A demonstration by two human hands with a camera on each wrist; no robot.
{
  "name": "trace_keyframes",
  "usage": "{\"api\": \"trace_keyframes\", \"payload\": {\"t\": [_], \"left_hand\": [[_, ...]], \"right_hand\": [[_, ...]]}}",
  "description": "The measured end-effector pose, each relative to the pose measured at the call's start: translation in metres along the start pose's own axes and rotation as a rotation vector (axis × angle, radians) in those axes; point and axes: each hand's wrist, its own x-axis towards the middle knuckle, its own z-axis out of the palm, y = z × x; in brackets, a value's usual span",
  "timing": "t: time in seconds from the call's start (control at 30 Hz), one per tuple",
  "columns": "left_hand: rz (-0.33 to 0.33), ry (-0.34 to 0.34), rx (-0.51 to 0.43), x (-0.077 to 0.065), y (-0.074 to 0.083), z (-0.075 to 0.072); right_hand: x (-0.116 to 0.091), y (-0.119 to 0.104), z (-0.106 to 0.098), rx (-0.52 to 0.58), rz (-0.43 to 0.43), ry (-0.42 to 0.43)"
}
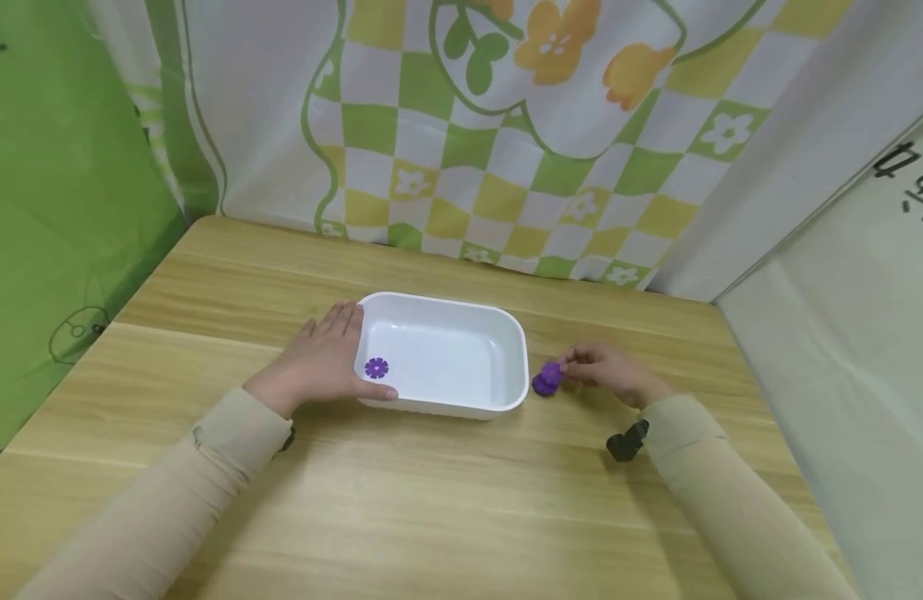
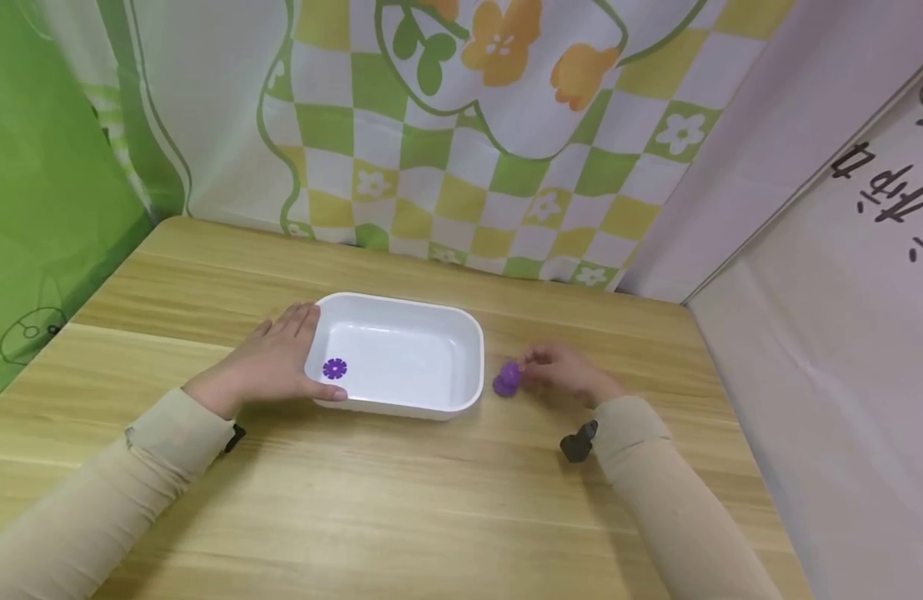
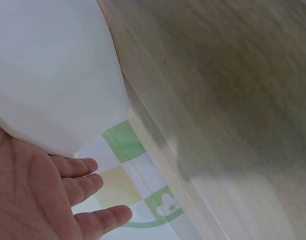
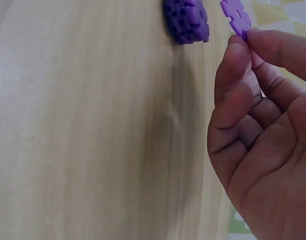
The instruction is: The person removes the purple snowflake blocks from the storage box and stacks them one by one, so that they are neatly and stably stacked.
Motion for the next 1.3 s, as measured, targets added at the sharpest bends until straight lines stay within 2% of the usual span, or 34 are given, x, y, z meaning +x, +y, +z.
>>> {"api": "trace_keyframes", "payload": {"t": [0.5,0.9,1.03,1.1,1.3], "left_hand": [[-0.003,0.004,-0.001,-0.001,-0.002,0.002],[-0.013,-0.006,-0.003,-0.002,-0.002,-0.002],[-0.013,-0.007,0.002,-0.002,-0.002,-0.002],[-0.01,-0.007,0.001,-0.001,-0.002,-0.001],[-0.008,-0.005,-0.017,-0.001,-0.003,0.001]], "right_hand": [[0.006,0.009,0.008,0.056,0.043,-0.018],[0.009,0.008,0.011,0.072,0.032,-0.013],[0.009,0.005,0.01,0.04,0.015,-0.013],[0.009,0.001,0.007,-0.011,-0.001,-0.01],[0.014,-0.033,-0.006,-0.131,-0.022,0.041]]}}
